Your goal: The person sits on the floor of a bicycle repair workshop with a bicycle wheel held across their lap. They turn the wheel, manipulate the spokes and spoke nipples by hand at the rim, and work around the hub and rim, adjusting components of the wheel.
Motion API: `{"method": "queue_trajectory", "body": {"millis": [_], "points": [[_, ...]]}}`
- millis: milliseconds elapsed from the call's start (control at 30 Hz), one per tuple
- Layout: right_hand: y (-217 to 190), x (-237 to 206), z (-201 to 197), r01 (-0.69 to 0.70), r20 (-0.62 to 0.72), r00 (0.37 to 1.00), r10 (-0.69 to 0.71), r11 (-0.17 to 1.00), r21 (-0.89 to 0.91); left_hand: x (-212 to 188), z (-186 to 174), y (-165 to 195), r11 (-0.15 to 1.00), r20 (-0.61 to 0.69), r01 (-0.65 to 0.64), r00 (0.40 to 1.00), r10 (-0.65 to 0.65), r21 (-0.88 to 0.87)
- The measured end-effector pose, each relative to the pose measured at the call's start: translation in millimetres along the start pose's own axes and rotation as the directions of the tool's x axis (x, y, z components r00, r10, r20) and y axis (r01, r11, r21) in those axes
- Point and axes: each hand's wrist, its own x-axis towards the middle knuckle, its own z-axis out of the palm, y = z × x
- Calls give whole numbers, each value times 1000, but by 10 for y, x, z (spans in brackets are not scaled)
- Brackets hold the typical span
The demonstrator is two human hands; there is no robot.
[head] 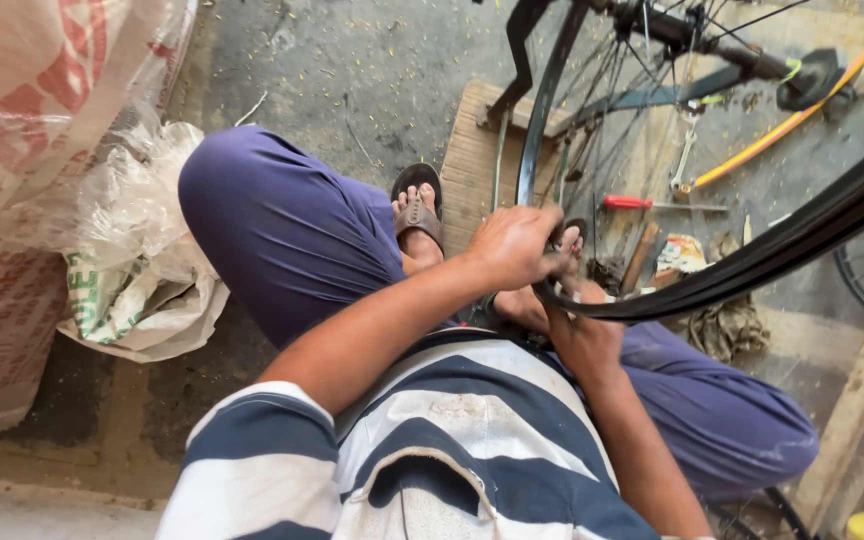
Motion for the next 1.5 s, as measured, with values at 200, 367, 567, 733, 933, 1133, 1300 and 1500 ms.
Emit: {"method": "queue_trajectory", "body": {"millis": [200, 367, 567, 733, 933, 1133, 1300, 1500], "points": [[-148, -183, -681, -165, -15, 986, 165, 975, -151, 77, -128, -213, 408, 472, 305, 779, 414, -861], [-144, -94, -583, -116, 10, 993, 117, 993, -28, 115, 232, -262, 440, 276, 97, 889, 364, -893], [-188, -150, -327, -174, -7, 984, 175, 979, 106, 52, 72, -347, 731, 140, -158, 934, 329, -664], [-296, -151, -465, -107, -26, 994, 105, 988, -114, -64, -73, -473, 884, -118, -9, 992, -52, -467], [-523, 23, -507, -170, -36, 984, 172, 984, 59, -175, 55, -473, 854, 100, 152, 988, -117, -497], [-741, 96, -542, -124, -55, 990, 126, 991, 42, -329, 42, -355, 933, 6, 13, 1000, -11, -360], [-688, 107, -496, -110, -50, 993, 111, 993, 32, -312, 104, -349, 936, -65, 65, 994, -93, -347], [-728, 13, -572, -106, -85, 991, 107, 994, 16, -295, 125, -459, 748, 149, 164, 985, -88, -643]]}}
